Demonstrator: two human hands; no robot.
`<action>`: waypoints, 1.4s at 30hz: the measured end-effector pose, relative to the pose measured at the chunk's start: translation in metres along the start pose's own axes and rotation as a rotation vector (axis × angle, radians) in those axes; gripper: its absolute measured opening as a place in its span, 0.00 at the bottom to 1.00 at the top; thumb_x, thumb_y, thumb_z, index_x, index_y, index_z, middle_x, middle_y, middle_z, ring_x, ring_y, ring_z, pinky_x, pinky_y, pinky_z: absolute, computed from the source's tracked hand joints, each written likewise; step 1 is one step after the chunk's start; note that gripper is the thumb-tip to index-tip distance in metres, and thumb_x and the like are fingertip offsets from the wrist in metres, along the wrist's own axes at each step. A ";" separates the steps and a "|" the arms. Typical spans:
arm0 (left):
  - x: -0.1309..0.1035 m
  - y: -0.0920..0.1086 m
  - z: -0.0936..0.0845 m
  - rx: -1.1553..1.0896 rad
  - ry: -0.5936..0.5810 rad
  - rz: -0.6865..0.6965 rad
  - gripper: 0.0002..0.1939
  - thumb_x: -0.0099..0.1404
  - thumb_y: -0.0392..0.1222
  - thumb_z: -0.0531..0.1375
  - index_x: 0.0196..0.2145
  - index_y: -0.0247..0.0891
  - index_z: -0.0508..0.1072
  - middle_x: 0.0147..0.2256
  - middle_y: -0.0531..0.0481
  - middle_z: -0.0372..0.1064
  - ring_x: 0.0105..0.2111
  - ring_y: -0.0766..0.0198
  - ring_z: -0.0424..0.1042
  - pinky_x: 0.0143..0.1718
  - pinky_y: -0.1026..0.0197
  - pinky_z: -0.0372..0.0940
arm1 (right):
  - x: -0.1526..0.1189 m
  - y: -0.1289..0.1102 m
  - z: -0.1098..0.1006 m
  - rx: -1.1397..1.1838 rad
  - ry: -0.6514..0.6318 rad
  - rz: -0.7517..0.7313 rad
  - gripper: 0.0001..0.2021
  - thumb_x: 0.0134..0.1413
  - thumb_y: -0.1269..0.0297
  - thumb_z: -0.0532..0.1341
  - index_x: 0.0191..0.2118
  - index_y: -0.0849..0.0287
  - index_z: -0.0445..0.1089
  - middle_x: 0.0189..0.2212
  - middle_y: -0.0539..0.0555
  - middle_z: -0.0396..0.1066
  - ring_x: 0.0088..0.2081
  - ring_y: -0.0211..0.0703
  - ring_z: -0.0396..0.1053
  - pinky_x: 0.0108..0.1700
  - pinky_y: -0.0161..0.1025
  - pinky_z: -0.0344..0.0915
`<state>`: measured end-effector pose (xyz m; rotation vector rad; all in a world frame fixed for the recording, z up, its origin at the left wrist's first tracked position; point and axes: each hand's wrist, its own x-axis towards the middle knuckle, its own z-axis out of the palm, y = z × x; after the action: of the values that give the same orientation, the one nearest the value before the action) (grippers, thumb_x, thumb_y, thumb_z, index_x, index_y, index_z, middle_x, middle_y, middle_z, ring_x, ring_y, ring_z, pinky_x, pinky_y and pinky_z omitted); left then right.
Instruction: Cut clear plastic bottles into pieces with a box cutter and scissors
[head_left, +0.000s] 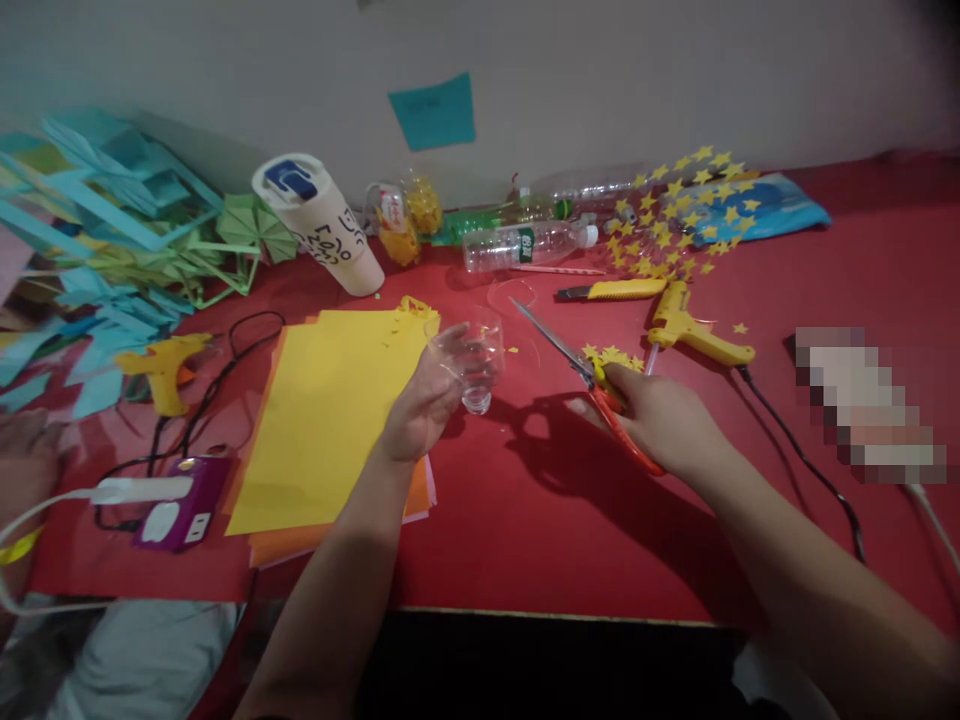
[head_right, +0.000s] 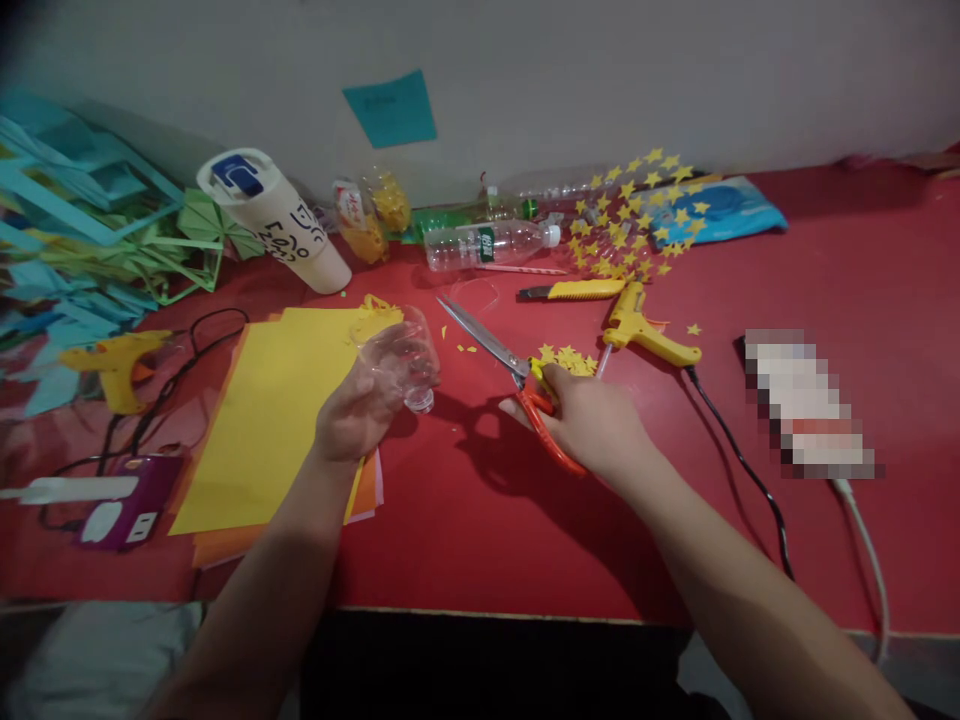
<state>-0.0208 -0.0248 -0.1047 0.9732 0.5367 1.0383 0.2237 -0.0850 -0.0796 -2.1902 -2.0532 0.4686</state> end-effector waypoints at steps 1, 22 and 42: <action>0.000 0.000 0.000 0.005 0.021 -0.004 0.27 0.52 0.49 0.69 0.51 0.44 0.73 0.46 0.49 0.71 0.43 0.60 0.74 0.47 0.56 0.71 | 0.000 -0.001 0.000 -0.004 -0.004 0.012 0.31 0.52 0.27 0.40 0.27 0.52 0.56 0.18 0.52 0.60 0.19 0.43 0.56 0.24 0.36 0.47; 0.000 0.003 -0.002 0.226 0.003 0.092 0.25 0.54 0.58 0.64 0.45 0.41 0.75 0.41 0.46 0.72 0.35 0.63 0.70 0.36 0.60 0.69 | -0.005 -0.004 0.000 -0.132 0.021 -0.147 0.36 0.59 0.34 0.33 0.30 0.56 0.66 0.17 0.55 0.64 0.18 0.44 0.57 0.24 0.37 0.43; -0.001 0.001 -0.004 0.283 -0.031 0.185 0.25 0.55 0.59 0.62 0.44 0.40 0.76 0.39 0.47 0.73 0.30 0.65 0.69 0.30 0.61 0.63 | -0.005 -0.002 0.004 -0.199 -0.017 -0.204 0.25 0.64 0.44 0.40 0.32 0.56 0.64 0.19 0.54 0.66 0.19 0.43 0.58 0.25 0.37 0.41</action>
<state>-0.0244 -0.0236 -0.1054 1.3065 0.5858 1.1289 0.2206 -0.0900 -0.0818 -2.0479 -2.3934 0.2733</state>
